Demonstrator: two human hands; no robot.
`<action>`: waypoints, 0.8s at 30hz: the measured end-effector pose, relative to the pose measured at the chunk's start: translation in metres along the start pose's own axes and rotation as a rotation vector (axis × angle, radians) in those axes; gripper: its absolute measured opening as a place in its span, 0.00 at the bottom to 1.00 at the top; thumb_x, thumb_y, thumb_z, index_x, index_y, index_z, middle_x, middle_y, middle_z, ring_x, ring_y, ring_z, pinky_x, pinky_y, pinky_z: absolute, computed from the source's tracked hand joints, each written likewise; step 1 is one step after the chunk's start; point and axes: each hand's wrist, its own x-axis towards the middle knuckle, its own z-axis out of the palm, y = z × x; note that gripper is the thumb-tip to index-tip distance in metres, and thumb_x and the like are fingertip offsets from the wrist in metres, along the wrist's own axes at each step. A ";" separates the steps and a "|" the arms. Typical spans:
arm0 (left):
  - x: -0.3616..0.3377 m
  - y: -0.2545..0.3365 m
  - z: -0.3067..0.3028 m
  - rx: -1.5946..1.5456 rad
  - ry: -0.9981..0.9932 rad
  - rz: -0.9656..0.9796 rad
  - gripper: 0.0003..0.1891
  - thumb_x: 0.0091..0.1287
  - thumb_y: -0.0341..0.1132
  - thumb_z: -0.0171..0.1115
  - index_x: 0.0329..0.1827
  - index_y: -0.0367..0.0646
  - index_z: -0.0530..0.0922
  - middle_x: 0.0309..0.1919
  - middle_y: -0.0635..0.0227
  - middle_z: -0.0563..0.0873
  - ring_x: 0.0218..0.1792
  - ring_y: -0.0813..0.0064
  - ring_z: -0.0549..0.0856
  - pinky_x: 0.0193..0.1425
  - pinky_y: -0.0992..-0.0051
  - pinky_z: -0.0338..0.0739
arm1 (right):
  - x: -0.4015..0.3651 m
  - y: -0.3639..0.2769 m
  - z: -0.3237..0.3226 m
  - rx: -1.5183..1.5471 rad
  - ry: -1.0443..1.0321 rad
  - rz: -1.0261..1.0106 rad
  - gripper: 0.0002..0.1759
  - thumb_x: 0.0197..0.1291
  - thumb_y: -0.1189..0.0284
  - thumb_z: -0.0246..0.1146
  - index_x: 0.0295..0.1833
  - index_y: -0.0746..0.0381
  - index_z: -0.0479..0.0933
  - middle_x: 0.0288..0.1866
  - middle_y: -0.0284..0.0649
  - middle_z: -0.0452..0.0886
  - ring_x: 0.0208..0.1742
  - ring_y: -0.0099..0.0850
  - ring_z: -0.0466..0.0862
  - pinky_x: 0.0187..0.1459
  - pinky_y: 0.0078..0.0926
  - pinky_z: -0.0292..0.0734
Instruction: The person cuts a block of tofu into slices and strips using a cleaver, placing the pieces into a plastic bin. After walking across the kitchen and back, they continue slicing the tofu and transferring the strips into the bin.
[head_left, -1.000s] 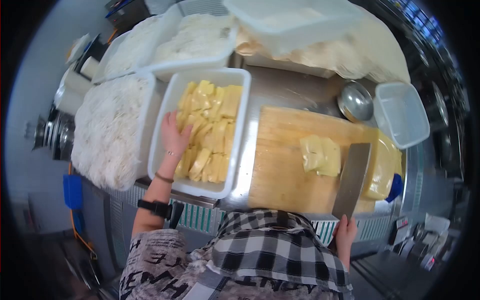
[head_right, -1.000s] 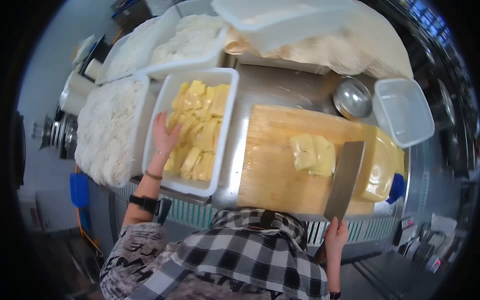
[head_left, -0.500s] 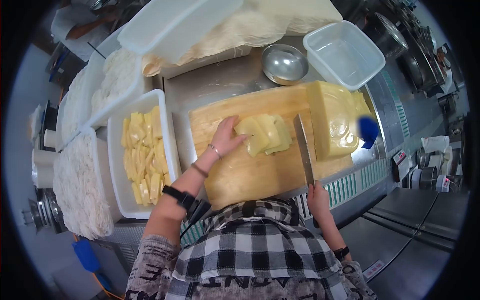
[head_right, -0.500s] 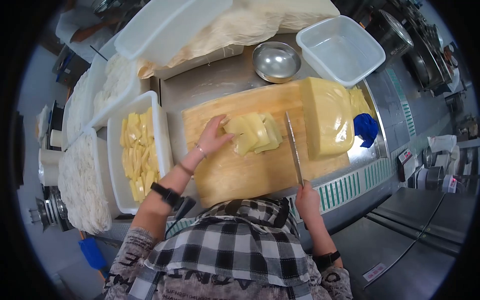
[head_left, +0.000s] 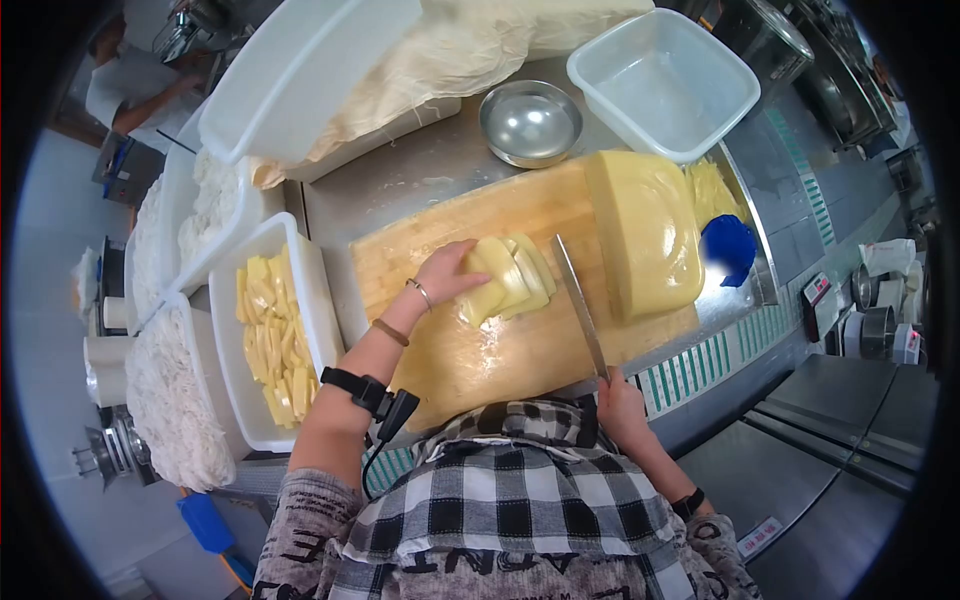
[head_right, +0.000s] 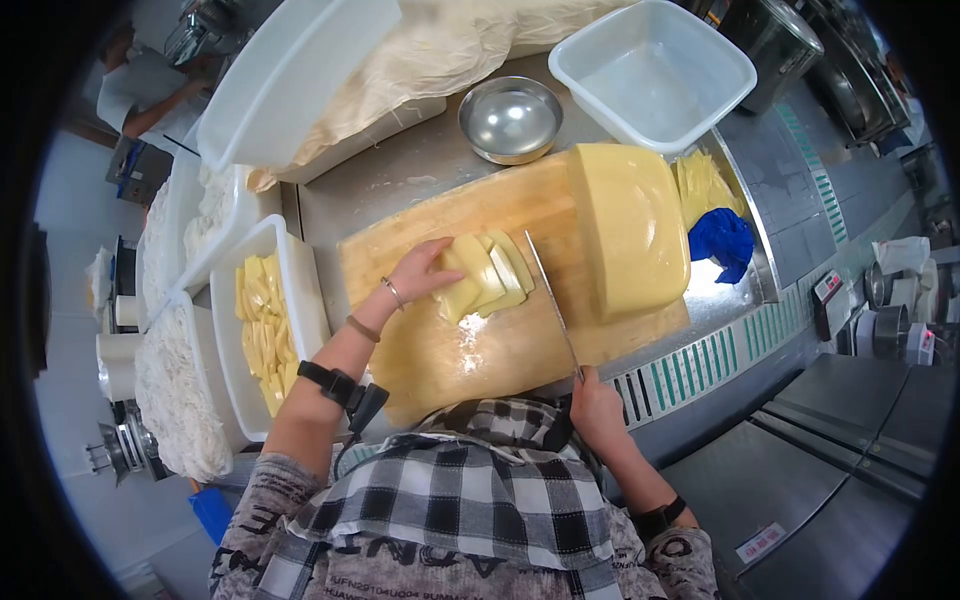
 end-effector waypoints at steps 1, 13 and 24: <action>-0.003 -0.002 0.000 0.004 -0.004 -0.003 0.34 0.46 0.46 0.67 0.54 0.37 0.69 0.51 0.52 0.74 0.56 0.57 0.69 0.60 0.69 0.64 | 0.000 -0.001 -0.002 0.005 -0.010 0.011 0.11 0.57 0.72 0.51 0.43 0.68 0.66 0.18 0.55 0.75 0.23 0.52 0.77 0.27 0.46 0.70; 0.003 0.025 -0.020 0.416 -0.382 0.122 0.23 0.44 0.44 0.68 0.43 0.49 0.75 0.34 0.62 0.79 0.40 0.60 0.77 0.45 0.68 0.71 | 0.002 -0.002 -0.007 0.064 -0.009 0.017 0.11 0.58 0.72 0.51 0.43 0.68 0.67 0.19 0.55 0.74 0.24 0.52 0.76 0.28 0.47 0.70; -0.056 0.026 -0.031 0.301 -0.112 0.269 0.15 0.48 0.36 0.66 0.40 0.48 0.78 0.34 0.64 0.81 0.34 0.64 0.80 0.38 0.74 0.74 | 0.000 -0.002 -0.002 0.015 0.000 0.007 0.12 0.57 0.72 0.51 0.45 0.67 0.66 0.19 0.55 0.74 0.24 0.52 0.77 0.28 0.47 0.70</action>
